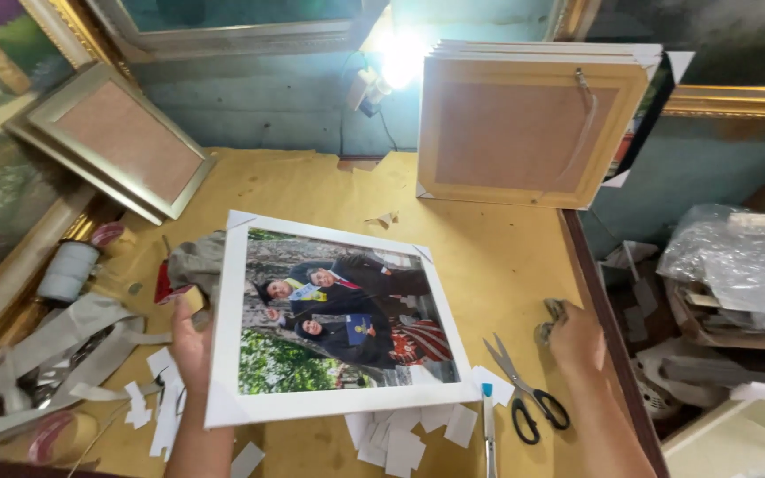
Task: Applying white adhesive strips and corner protectors to a picture frame to secure the backing and protect the edges.
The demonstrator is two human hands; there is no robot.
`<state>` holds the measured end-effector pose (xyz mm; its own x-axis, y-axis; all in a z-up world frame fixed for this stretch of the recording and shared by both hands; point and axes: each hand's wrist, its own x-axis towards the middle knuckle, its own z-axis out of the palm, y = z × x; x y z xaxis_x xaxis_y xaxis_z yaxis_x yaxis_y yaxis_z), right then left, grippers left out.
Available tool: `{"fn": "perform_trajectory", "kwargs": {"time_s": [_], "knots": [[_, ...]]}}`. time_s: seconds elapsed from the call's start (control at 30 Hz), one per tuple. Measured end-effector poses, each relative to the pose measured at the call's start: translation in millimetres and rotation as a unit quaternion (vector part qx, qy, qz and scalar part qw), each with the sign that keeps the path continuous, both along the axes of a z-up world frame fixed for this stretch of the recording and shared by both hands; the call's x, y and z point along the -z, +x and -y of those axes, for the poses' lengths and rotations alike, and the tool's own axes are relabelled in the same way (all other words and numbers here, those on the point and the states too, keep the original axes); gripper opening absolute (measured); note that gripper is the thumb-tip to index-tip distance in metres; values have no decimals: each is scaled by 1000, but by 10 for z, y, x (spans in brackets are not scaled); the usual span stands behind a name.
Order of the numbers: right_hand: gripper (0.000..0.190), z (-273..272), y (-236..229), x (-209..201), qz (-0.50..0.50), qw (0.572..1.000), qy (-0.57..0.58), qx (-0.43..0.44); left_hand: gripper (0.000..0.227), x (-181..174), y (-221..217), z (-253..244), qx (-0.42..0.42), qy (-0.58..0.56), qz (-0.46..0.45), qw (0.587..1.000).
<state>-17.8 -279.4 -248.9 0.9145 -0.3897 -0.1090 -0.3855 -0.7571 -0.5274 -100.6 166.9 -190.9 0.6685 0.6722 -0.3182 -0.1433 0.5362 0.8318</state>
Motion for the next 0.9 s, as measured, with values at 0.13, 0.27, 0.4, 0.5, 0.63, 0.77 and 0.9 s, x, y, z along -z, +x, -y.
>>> {"fn": "perform_trajectory", "kwargs": {"time_s": [0.13,0.27,0.4,0.5,0.63,0.77,0.9], "knots": [[38,-484,89,92,133,990,49,-19,46,192,94,10,95,-236,217,942],[46,-1775,-258,-261,200,938,172,-226,46,606,248,-199,113,-331,232,908],[46,-2889,-895,-909,150,847,176,-479,66,477,271,-251,225,-249,174,926],[61,-3172,-992,-1034,26,862,36,-505,71,432,288,-311,280,-305,164,895],[60,-2873,-585,-921,-104,915,-43,-387,60,624,473,-486,262,-304,173,899],[68,-2302,-187,-290,-126,976,-13,-177,62,371,502,-452,249,-261,58,931],[75,-2597,-160,-320,-152,983,34,-96,85,-92,348,-341,253,-222,-71,939]]}}
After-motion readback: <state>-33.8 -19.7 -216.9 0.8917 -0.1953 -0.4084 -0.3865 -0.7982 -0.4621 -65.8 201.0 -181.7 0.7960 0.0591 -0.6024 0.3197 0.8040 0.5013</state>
